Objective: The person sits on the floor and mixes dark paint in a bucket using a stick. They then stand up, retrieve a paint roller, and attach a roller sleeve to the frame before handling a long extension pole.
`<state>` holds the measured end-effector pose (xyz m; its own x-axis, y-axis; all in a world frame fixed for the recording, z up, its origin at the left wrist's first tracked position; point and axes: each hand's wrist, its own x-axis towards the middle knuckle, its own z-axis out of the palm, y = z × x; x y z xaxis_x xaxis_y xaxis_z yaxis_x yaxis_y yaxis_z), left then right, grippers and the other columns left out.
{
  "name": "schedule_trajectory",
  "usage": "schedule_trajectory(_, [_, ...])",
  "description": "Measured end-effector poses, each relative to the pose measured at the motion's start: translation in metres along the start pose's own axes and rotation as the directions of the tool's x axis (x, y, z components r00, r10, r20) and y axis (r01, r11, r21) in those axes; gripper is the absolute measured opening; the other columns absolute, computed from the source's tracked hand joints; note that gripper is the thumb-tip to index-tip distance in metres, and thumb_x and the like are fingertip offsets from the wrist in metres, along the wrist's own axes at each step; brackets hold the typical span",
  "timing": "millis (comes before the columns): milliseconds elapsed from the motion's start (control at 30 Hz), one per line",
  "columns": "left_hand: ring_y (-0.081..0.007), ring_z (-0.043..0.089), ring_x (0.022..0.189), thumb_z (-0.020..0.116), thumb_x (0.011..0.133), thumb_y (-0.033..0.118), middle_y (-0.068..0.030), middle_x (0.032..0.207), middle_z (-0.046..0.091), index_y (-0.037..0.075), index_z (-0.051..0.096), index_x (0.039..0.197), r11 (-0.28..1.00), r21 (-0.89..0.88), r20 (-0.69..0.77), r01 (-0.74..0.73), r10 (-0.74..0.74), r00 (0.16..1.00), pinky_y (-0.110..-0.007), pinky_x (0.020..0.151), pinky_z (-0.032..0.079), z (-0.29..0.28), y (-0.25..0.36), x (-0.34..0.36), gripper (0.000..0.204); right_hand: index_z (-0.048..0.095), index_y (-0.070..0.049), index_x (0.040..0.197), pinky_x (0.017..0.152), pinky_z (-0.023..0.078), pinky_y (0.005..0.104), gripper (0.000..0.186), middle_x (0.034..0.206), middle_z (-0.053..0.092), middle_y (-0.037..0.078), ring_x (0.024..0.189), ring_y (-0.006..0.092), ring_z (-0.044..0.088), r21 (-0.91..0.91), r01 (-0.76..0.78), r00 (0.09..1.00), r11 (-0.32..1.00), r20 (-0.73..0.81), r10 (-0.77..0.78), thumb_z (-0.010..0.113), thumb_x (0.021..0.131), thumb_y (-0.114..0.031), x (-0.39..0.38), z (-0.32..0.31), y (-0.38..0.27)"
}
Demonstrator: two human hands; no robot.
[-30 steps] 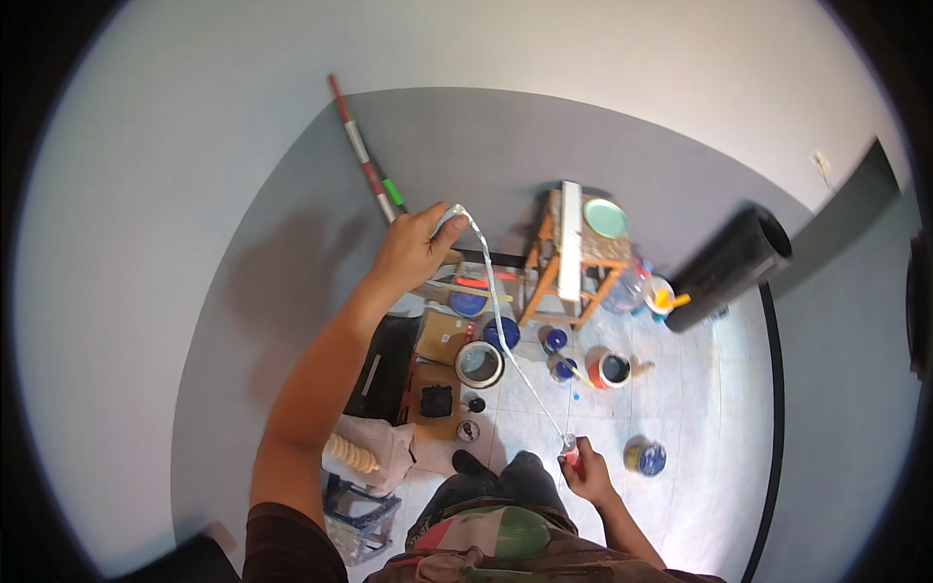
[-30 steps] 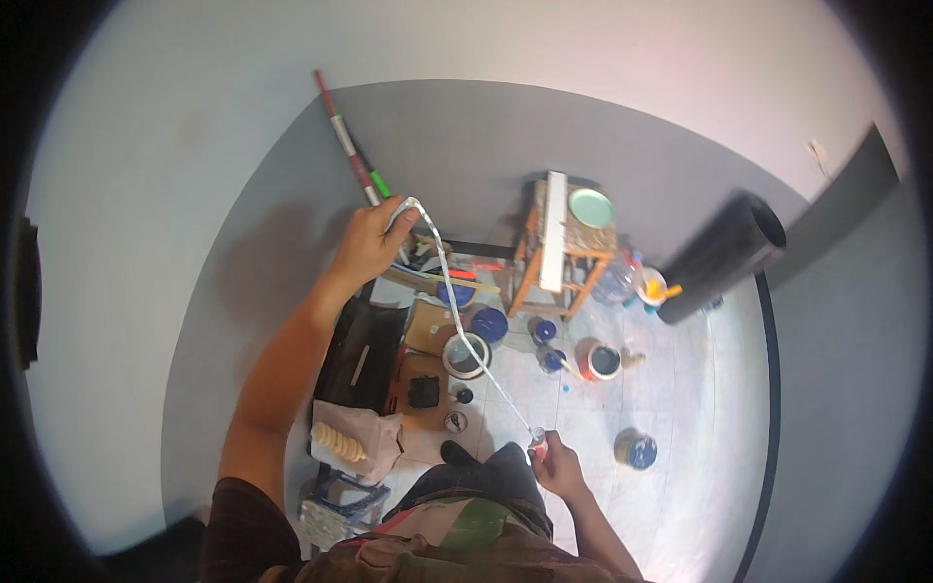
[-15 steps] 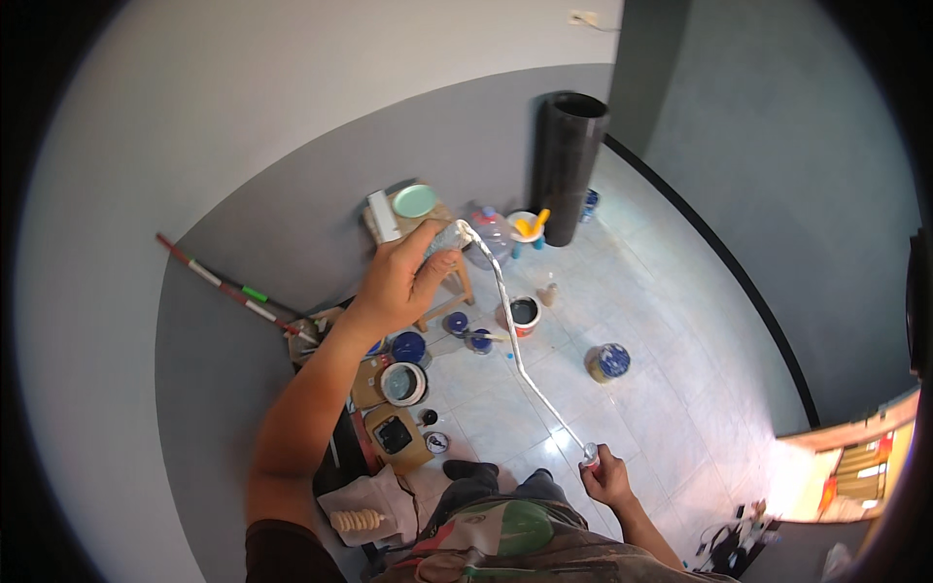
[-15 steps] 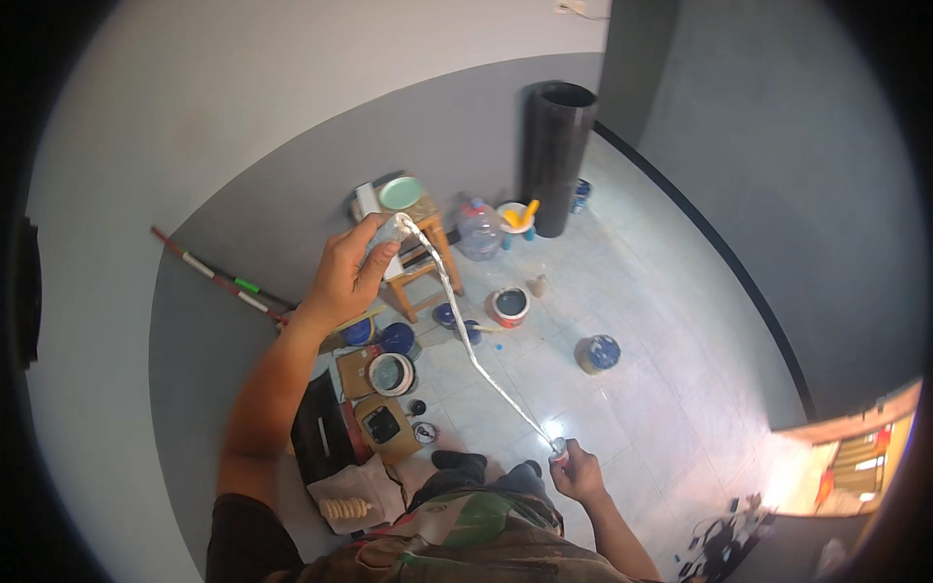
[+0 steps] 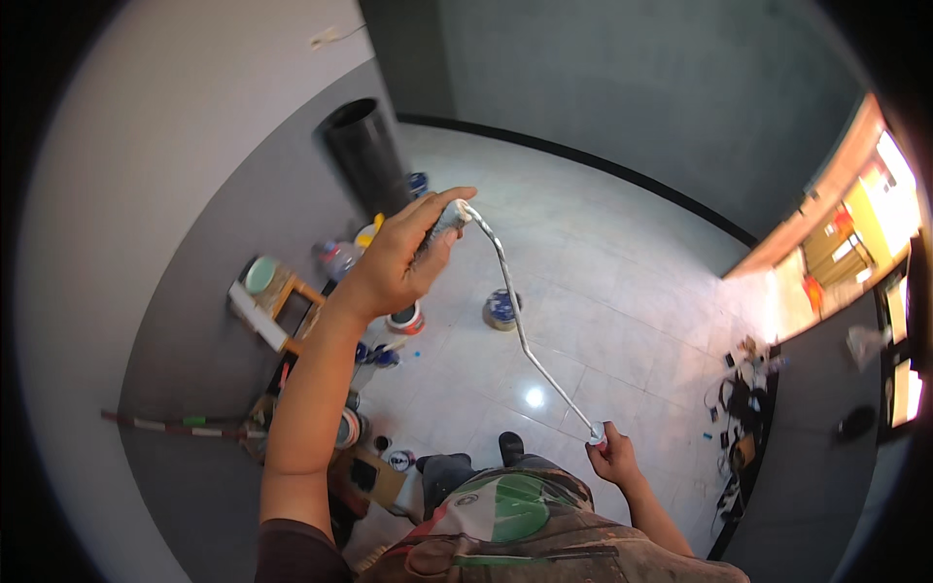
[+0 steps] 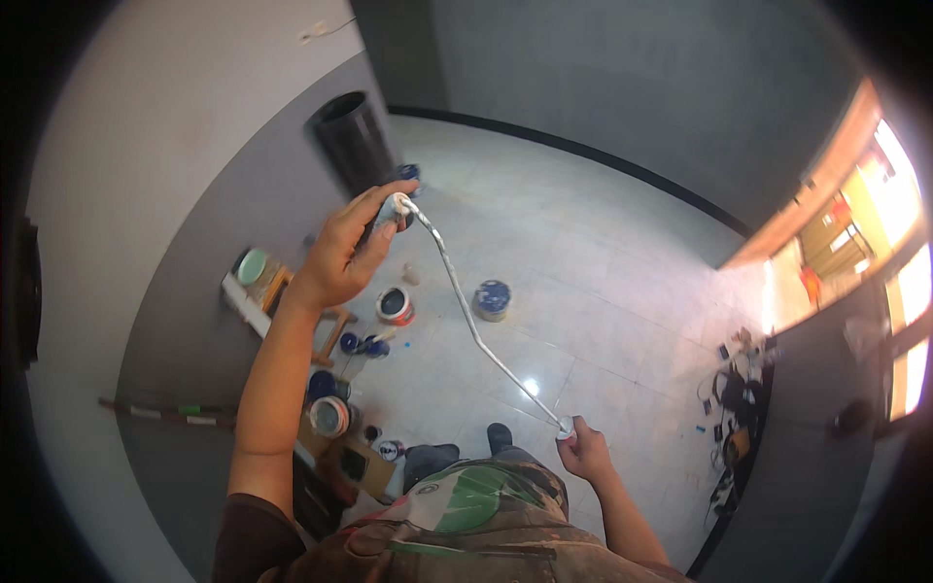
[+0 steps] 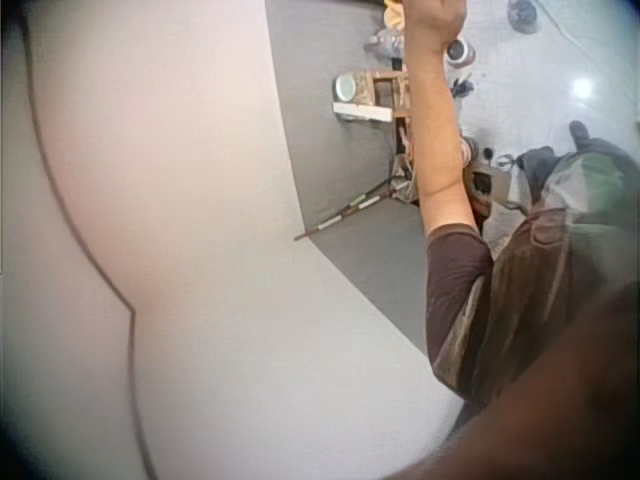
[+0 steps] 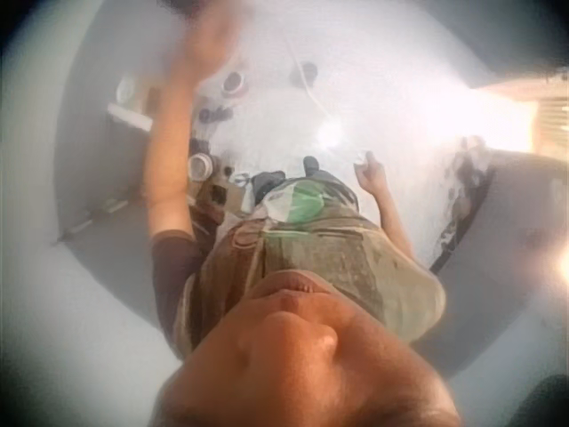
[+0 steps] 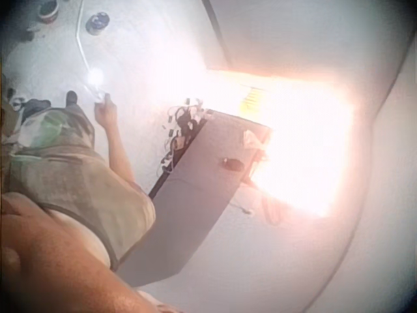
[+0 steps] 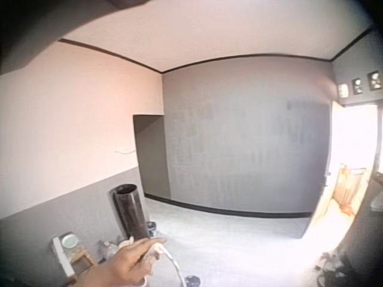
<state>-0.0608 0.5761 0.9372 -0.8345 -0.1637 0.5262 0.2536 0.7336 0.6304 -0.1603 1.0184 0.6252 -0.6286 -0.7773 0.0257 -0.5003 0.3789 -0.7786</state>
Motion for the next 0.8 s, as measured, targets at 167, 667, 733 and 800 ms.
schedule_trajectory(167, [-0.0081,0.054,0.073,0.059,0.110,0.024,-0.0013,0.087,0.061,0.003,0.062,0.135,0.990,-0.072,0.150,-0.121,0.131,0.980,-0.024,0.067,0.044,0.087,0.043,0.067,0.033,0.054,-0.005,0.093,0.053,0.051,0.0428,0.018,0.063,0.062,0.016,0.058,0.0395,0.066,0.082,-0.155,0.958,0.985,-0.230,0.170,0.070,0.088,-0.011,-0.069,-0.021,0.019])
schedule_trajectory(667, [-0.0169,0.054,0.071,0.063,0.108,0.031,-0.0056,0.082,0.062,0.004,0.067,0.096,0.841,-0.096,0.093,-0.532,0.540,0.837,-0.033,0.063,0.042,0.229,0.085,0.158,0.030,0.060,-0.006,0.101,0.054,0.050,0.0416,0.019,0.062,0.058,0.014,0.058,0.0381,0.066,0.197,-0.271,0.714,0.942,-0.616,0.334,0.072,0.087,-0.011,-0.139,-0.006,-0.006])
schedule_trajectory(733, [-0.0204,0.051,0.063,0.064,0.107,0.031,-0.0031,0.073,0.061,0.008,0.069,0.094,0.777,-0.054,-0.032,-0.627,0.626,0.779,-0.037,0.060,0.040,0.231,0.074,0.167,0.028,0.061,-0.006,0.102,0.054,0.051,0.0424,0.020,0.063,0.059,0.015,0.059,0.0386,0.067,0.169,-0.317,0.694,0.933,-0.629,0.350,0.072,0.086,-0.011,-0.134,-0.004,-0.020])
schedule_trajectory(800, [-0.0211,0.049,0.060,0.063,0.108,0.029,-0.0037,0.070,0.060,0.008,0.068,0.094,0.749,-0.070,-0.064,-0.658,0.655,0.753,-0.036,0.060,0.040,0.240,0.067,0.171,0.026,0.061,-0.006,0.103,0.055,0.051,0.0430,0.020,0.063,0.060,0.015,0.060,0.0390,0.068,0.153,-0.355,0.664,0.922,-0.654,0.364,0.072,0.086,-0.011,-0.132,-0.001,-0.026])
